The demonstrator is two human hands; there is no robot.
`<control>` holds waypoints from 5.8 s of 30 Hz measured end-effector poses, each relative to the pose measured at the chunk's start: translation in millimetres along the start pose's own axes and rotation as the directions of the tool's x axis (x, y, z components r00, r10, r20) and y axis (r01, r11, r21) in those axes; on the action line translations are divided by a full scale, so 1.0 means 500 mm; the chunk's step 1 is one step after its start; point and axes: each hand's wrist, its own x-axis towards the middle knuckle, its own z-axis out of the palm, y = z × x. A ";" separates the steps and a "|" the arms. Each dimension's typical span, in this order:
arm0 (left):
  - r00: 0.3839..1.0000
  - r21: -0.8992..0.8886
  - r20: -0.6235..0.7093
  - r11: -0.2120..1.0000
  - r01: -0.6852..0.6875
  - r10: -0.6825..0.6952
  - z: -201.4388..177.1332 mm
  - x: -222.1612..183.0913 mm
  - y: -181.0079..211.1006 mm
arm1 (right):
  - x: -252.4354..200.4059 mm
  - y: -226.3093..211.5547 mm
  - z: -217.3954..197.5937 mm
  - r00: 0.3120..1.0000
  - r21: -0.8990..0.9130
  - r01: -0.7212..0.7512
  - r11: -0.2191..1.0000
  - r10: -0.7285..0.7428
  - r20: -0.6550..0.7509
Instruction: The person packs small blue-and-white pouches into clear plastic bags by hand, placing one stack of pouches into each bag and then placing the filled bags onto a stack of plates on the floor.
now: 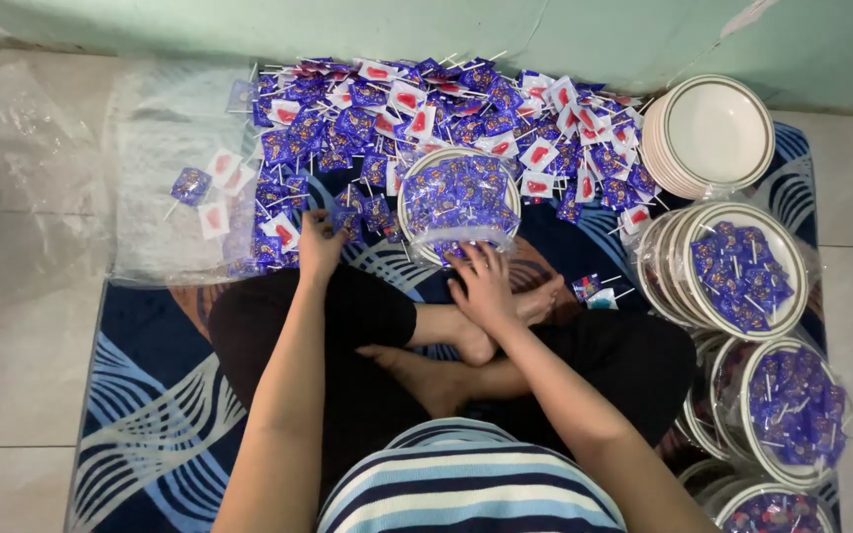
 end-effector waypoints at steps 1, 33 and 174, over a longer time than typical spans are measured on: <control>1.000 -0.001 -0.002 1.000 0.000 0.000 0.001 0.004 -0.004 | -0.001 -0.002 0.001 1.000 0.000 0.002 1.000 -0.002 0.000; 0.863 -0.232 0.501 0.971 0.061 0.066 -0.040 -0.079 0.189 | 0.129 -0.066 -0.044 0.997 0.353 -0.058 0.934 0.035 0.071; 0.960 0.710 0.204 0.646 -0.280 0.192 0.066 0.097 -0.007 | -0.082 0.095 -0.073 0.883 0.326 -0.323 0.889 0.407 -0.235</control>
